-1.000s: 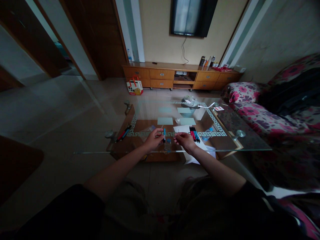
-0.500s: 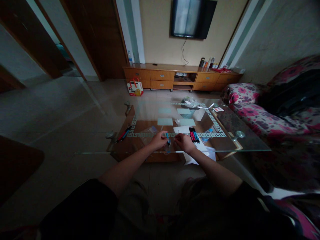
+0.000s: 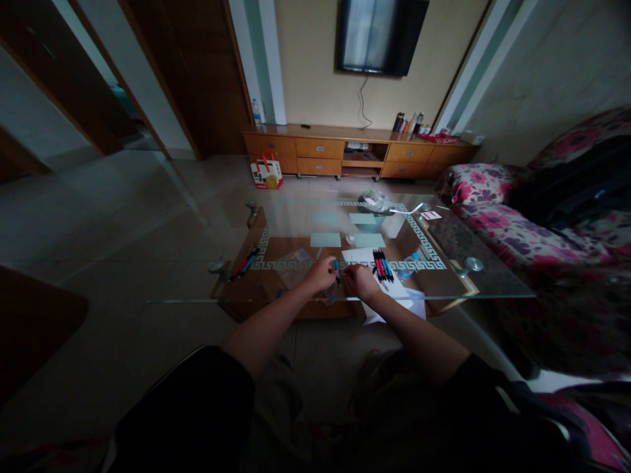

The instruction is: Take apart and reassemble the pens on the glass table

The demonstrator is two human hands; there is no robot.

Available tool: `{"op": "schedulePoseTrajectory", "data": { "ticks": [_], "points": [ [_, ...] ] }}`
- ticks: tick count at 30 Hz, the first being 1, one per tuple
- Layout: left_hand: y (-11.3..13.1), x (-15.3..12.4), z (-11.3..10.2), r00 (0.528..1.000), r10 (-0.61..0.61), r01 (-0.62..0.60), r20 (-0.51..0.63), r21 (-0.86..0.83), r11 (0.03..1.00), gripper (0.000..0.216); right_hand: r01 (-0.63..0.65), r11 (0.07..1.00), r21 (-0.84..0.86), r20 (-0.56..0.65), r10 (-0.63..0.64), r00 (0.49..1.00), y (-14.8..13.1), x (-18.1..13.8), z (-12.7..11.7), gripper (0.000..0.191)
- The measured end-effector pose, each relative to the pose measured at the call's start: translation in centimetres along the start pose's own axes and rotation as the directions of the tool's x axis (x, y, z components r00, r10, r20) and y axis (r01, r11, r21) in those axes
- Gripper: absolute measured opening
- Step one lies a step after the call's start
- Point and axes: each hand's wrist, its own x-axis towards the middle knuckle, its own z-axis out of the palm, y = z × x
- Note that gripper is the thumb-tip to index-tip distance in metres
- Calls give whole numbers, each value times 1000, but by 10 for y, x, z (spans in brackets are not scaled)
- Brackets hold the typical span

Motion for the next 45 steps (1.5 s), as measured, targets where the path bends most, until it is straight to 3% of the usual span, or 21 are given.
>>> {"op": "schedulePoseTrajectory", "data": {
  "ticks": [9,18,21,26,29,35,38,45],
  "points": [
    [2,0,0,1000,-4,5,-29,44,999,45,2,1000,16,-82,-1,997,-2,-4,-3,19],
    [-1,-3,-5,999,-11,15,-53,76,997,34,14,999,38,-58,-11,998,-5,-10,-11,19],
    [1,-10,-9,999,10,-6,-51,76,997,32,15,999,29,-6,-15,1000,-7,-15,-15,19],
    [7,-28,-21,995,94,-92,-29,84,992,22,20,999,-43,205,-11,979,-22,-33,-16,23],
    [8,-39,-33,972,224,-233,65,234,944,11,46,994,-96,332,-11,943,-33,-43,-14,26],
    [8,-61,-51,935,215,-334,281,503,797,39,75,983,-167,415,1,910,-42,-48,-7,31],
    [7,-67,-54,915,191,-360,355,504,786,41,87,984,-153,423,-14,906,-38,-44,-8,31],
    [0,-62,-56,917,172,-332,361,450,829,36,208,976,-58,463,-159,872,-27,-32,-11,25]
  ]
}}
